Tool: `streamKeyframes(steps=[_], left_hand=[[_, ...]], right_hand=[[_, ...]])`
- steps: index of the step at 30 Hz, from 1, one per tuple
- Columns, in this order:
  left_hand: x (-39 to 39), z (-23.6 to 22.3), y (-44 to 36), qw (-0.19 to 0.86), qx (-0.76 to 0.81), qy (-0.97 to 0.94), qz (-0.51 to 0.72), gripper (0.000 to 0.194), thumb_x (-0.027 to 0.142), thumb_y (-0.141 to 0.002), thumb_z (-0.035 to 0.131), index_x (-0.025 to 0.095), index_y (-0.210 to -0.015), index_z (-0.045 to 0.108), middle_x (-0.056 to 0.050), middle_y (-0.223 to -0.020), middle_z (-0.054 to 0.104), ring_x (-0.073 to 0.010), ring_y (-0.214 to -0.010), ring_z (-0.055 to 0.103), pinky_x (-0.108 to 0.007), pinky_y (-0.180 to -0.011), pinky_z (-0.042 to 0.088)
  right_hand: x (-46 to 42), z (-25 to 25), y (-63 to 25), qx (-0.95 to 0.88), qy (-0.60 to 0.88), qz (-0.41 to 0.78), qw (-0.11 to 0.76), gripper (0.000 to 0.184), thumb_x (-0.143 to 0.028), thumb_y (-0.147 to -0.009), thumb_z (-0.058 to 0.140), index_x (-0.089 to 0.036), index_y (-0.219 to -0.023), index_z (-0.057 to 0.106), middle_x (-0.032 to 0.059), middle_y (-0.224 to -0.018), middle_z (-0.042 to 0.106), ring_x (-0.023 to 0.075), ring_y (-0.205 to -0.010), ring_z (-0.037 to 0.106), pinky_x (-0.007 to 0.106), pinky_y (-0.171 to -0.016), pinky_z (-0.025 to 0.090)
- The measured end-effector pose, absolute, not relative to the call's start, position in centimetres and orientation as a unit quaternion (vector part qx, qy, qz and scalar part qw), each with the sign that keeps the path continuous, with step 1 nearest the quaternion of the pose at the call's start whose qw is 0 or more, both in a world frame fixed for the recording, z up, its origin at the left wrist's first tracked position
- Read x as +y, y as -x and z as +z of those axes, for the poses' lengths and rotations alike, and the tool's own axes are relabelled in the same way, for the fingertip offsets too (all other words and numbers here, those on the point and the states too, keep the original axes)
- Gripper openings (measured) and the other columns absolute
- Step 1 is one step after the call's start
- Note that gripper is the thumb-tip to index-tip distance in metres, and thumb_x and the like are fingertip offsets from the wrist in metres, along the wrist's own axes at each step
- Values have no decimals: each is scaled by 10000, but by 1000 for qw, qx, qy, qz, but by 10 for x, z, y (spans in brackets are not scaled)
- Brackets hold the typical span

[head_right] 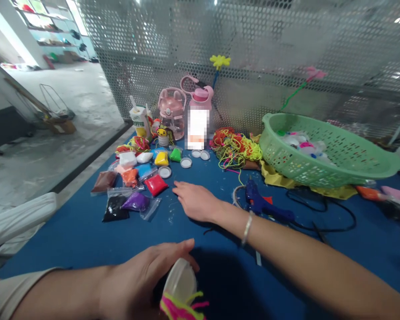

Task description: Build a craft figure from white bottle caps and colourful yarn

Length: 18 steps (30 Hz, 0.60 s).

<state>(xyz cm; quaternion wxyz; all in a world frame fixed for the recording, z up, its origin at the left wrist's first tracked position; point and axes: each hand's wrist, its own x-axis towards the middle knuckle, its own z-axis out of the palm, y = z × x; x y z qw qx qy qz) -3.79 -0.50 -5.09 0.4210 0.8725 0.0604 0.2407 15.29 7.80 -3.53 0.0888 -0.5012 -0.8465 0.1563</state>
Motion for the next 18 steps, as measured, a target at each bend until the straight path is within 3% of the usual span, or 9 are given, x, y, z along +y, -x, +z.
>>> streamKeyframes(steps=[2, 4, 8, 13, 18], left_hand=[[-5, -52, 39, 418, 64, -875, 236, 1033, 431, -767, 690, 252, -1493, -22, -122, -1109, 622, -252, -953, 642, -355, -829, 519], [-5, -54, 40, 417, 65, -878, 225, 1029, 448, -770, 683, 260, -1493, -24, -118, -1112, 624, -250, -949, 644, -357, -829, 520], [-4, -58, 40, 412, 71, -884, 208, 1023, 484, -771, 676, 265, -1496, -12, -117, -1107, 623, -246, -941, 647, -354, -830, 523], [-4, -51, 40, 406, 82, -882, 226, 1004, 420, -765, 690, 277, -1497, 17, -120, -1130, 626, -251, -951, 648, -359, -830, 525], [-2, -47, 38, 418, 79, -871, 247, 997, 348, -746, 698, 282, -1494, 42, -117, -1165, 631, -249, -967, 655, -357, -833, 527]], right_hand=[[70, -27, -165, -841, 510, 158, 93, 369, -192, -919, 421, -179, -1226, 626, 78, -1356, 584, 204, -1239, 540, 314, -1047, 406], [70, -23, -181, -817, 549, 139, 109, 318, -167, -906, 443, -178, -1140, 659, 86, -1193, 678, 198, -1095, 620, 312, -967, 449], [83, -29, -203, -762, 627, 98, 127, 198, -97, -840, 510, -132, -908, 692, 127, -928, 702, 232, -889, 641, 348, -833, 463], [85, -38, -200, -766, 620, 108, 134, 183, -95, -839, 530, -170, -828, 696, 69, -886, 697, 183, -836, 624, 276, -798, 436], [80, -38, -194, -763, 620, 120, 135, 196, -93, -848, 505, -155, -814, 688, 97, -884, 673, 195, -837, 609, 289, -787, 420]])
